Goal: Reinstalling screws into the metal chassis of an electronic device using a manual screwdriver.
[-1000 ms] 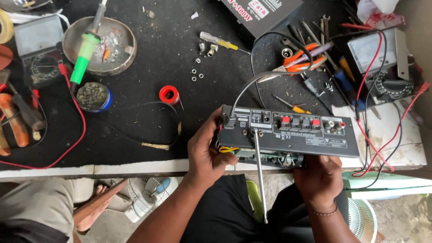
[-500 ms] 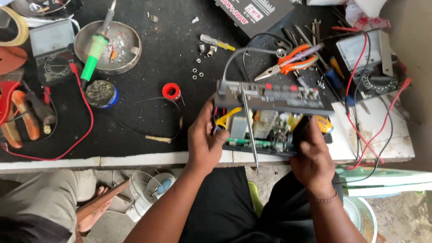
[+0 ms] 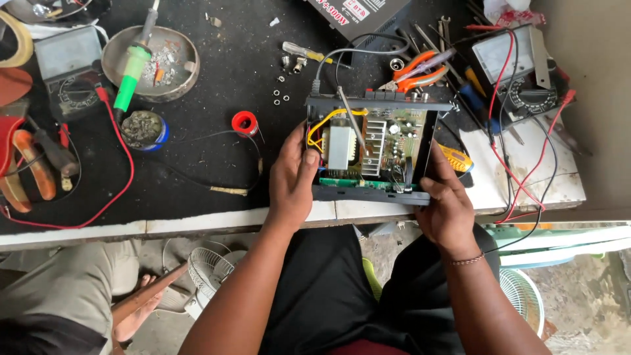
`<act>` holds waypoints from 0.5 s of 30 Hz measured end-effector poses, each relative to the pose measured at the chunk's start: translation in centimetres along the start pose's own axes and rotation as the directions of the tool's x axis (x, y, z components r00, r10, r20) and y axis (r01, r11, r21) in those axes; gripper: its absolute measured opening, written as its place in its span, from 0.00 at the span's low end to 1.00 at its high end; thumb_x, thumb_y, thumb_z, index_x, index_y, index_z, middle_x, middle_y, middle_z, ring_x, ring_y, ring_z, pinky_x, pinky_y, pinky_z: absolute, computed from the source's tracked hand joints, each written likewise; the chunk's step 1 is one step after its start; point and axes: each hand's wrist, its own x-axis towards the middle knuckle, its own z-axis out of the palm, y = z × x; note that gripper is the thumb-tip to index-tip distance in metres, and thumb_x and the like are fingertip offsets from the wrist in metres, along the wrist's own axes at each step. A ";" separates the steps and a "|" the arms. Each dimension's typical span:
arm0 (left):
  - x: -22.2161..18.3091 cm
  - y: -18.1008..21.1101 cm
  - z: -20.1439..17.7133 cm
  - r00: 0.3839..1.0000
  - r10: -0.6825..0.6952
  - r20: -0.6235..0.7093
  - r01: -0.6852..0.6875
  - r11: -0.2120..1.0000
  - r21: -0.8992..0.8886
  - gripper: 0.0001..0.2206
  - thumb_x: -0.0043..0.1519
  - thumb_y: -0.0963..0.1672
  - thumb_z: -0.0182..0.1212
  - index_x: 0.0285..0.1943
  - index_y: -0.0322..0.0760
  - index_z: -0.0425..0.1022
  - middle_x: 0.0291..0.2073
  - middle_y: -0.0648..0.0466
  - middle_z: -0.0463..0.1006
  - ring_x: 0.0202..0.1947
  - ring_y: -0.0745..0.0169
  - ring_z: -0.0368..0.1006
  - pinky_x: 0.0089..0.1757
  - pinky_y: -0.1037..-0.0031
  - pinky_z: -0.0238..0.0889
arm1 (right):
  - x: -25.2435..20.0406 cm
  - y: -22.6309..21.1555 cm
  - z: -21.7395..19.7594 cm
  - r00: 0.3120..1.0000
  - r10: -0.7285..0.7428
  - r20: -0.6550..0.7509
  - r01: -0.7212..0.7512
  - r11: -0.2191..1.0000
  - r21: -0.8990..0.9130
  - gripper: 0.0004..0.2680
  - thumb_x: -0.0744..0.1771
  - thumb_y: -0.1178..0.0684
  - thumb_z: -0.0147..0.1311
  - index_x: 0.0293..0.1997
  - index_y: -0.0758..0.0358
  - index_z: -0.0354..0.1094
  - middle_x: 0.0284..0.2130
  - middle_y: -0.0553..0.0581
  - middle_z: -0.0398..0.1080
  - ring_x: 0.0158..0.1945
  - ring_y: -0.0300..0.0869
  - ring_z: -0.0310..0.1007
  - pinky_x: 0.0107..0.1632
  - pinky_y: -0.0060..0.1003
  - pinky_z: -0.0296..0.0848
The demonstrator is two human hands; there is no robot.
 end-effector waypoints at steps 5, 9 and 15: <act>-0.2 -0.7 -0.4 0.997 -0.072 0.034 0.077 0.970 -0.229 0.31 0.69 0.48 0.57 0.77 0.27 0.55 0.71 0.34 0.63 0.72 0.44 0.60 0.68 0.54 0.53 | -0.5 1.9 -1.8 1.000 -0.006 0.017 0.007 0.996 -0.085 0.25 0.67 0.58 0.42 0.76 0.68 0.45 0.74 0.74 0.47 0.76 0.60 0.47 0.71 0.55 0.55; -0.1 -1.1 -0.1 0.998 -0.062 -0.004 0.059 0.971 -0.233 0.30 0.69 0.46 0.60 0.77 0.26 0.54 0.71 0.34 0.63 0.71 0.45 0.61 0.68 0.54 0.55 | 0.2 2.2 -3.5 0.998 -0.016 0.054 0.023 0.992 -0.121 0.24 0.70 0.54 0.42 0.77 0.67 0.43 0.74 0.76 0.45 0.77 0.62 0.43 0.73 0.57 0.51; 0.0 -1.8 -1.0 0.991 -0.136 -0.001 0.130 0.951 -0.281 0.33 0.68 0.47 0.62 0.79 0.29 0.52 0.68 0.26 0.64 0.70 0.34 0.61 0.67 0.50 0.55 | -0.3 -1.7 1.4 0.995 -0.010 0.100 0.025 0.989 -0.148 0.26 0.73 0.42 0.42 0.77 0.68 0.40 0.74 0.81 0.40 0.77 0.68 0.36 0.74 0.64 0.41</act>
